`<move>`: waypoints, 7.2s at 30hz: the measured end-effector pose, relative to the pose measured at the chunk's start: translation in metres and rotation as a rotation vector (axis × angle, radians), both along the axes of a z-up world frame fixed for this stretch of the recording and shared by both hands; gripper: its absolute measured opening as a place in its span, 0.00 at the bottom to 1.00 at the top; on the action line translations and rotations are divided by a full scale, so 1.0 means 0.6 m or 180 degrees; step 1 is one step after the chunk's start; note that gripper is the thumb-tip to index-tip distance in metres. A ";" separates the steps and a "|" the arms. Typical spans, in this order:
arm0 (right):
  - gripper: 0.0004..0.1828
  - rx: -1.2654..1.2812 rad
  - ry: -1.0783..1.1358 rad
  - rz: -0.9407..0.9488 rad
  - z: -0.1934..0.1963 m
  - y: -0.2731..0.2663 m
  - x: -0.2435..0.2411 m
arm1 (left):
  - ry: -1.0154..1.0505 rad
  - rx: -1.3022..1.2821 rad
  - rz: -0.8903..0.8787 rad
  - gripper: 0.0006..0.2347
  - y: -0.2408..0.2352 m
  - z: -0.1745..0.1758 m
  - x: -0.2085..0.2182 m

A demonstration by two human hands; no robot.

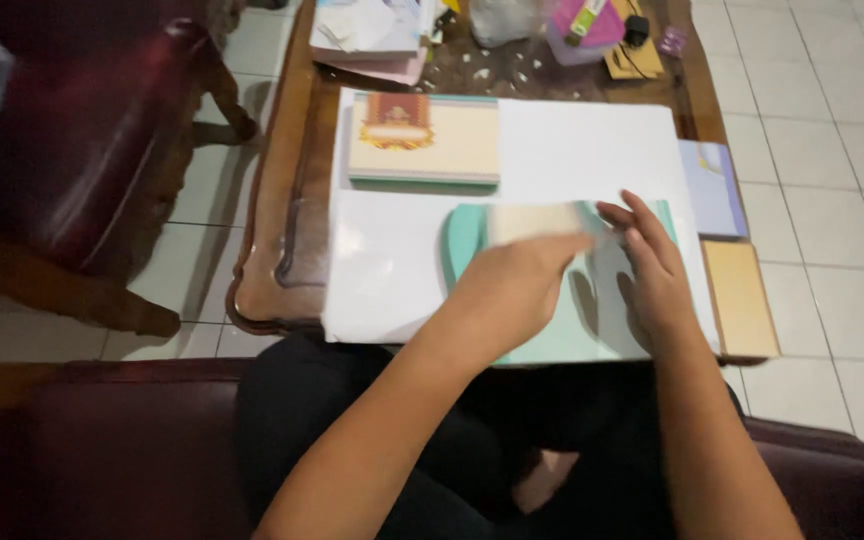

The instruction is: Assembling paper invitations by folding the printed cards and inserting them into decorative folders.

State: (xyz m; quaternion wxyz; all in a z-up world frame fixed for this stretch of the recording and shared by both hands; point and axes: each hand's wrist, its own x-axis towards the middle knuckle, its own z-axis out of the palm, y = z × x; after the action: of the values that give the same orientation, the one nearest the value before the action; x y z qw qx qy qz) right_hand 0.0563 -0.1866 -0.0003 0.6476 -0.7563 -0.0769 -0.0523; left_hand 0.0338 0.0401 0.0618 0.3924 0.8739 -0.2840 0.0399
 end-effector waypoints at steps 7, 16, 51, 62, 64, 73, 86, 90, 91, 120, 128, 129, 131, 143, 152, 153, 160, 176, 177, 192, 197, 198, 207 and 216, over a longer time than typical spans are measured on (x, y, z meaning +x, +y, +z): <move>0.28 0.0525 -0.0270 0.0258 -0.013 0.013 0.101 | -0.0521 -0.1617 0.0557 0.14 0.102 0.012 0.115; 0.14 0.0800 0.0678 0.0365 0.042 0.174 0.246 | 0.0194 -0.1119 0.1760 0.28 0.255 -0.079 0.184; 0.25 -0.2617 0.1550 -0.1405 0.075 -0.083 -0.081 | -0.1555 0.1233 0.0417 0.27 -0.107 -0.129 -0.054; 0.36 -0.2783 0.1246 -0.0697 0.058 -0.110 -0.094 | -0.1194 0.1398 0.0250 0.32 -0.121 -0.133 -0.040; 0.40 -0.2697 0.1386 -0.0601 0.082 -0.100 -0.101 | -0.1087 0.1342 0.0182 0.31 -0.118 -0.132 -0.037; 0.36 -0.0744 -0.0142 0.0942 0.134 -0.066 -0.140 | 0.0383 0.0296 -0.0518 0.27 -0.070 -0.069 -0.005; 0.25 -0.2249 0.0918 0.0802 0.154 0.021 -0.112 | 0.1383 -0.1505 0.0591 0.22 -0.019 -0.026 0.011; 0.21 -0.2205 0.0904 0.0747 0.147 0.020 -0.107 | -0.0002 -0.0585 0.0898 0.26 -0.013 -0.063 0.029; 0.21 -0.2204 0.0906 0.0744 0.144 0.019 -0.106 | -0.0001 -0.0585 0.0895 0.26 -0.012 -0.067 0.031; 0.30 -0.3891 0.0078 0.0251 0.005 0.042 -0.007 | -0.0172 0.1540 0.0160 0.30 -0.026 -0.099 0.029; 0.31 -0.3794 -0.0019 0.0229 0.005 0.034 -0.099 | -0.0079 0.1387 0.0175 0.29 -0.024 -0.096 0.030; 0.31 -0.3780 -0.0008 0.0246 0.000 0.030 -0.103 | -0.0079 0.1387 0.0186 0.29 -0.024 -0.095 0.029; 0.31 -0.3777 0.0020 0.0283 0.005 0.035 -0.081 | -0.0093 0.1412 0.0189 0.29 -0.024 -0.098 0.029; 0.31 -0.3954 0.0010 0.0085 -0.025 0.033 0.005 | 0.0381 0.1743 0.0491 0.25 -0.099 -0.143 0.101; 0.31 -0.3915 0.0064 0.0285 -0.018 0.007 -0.104 | -0.0393 0.1396 0.0493 0.21 -0.100 -0.103 0.098; 0.31 -0.3915 0.0019 0.0317 -0.020 0.007 -0.102 | -0.0368 0.1374 0.0483 0.21 -0.096 -0.099 0.096; 0.34 -0.4028 -0.0350 0.0341 -0.057 0.002 0.005 | -0.0446 0.1427 0.0579 0.22 -0.096 -0.114 0.106; 0.31 -0.3761 0.0102 0.0313 -0.018 0.012 -0.083 | -0.0555 0.1063 0.0754 0.21 -0.097 -0.144 0.115; 0.31 -0.3745 0.0101 0.0302 -0.012 0.014 -0.069 | -0.0643 0.1071 0.0776 0.21 -0.098 -0.141 0.118; 0.31 -0.3876 -0.0140 0.0183 -0.011 0.024 -0.094 | -0.0747 0.0954 0.0729 0.19 -0.093 -0.142 0.120; 0.32 -0.3876 -0.0154 0.0171 -0.028 0.019 -0.045 | -0.0633 0.0905 0.0758 0.19 -0.093 -0.138 0.114; 0.32 -0.3909 -0.0093 0.0161 -0.031 0.018 -0.024 | -0.0562 0.0928 0.0728 0.19 -0.091 -0.130 0.111; 0.31 -0.3935 -0.0090 0.0092 -0.019 0.025 -0.050 | -0.0398 0.1008 0.0673 0.19 -0.092 -0.128 0.116; 0.31 -0.3110 -0.0228 0.0236 -0.023 -0.016 -0.107 | -0.1225 0.1002 -0.0540 0.12 -0.095 -0.133 0.103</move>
State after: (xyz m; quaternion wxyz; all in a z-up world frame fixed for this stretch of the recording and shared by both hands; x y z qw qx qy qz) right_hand -0.0082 -0.1962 -0.0141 0.2155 -0.9661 -0.1415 -0.0131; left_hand 0.0958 -0.0167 -0.0180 0.1923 0.8736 -0.4283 0.1276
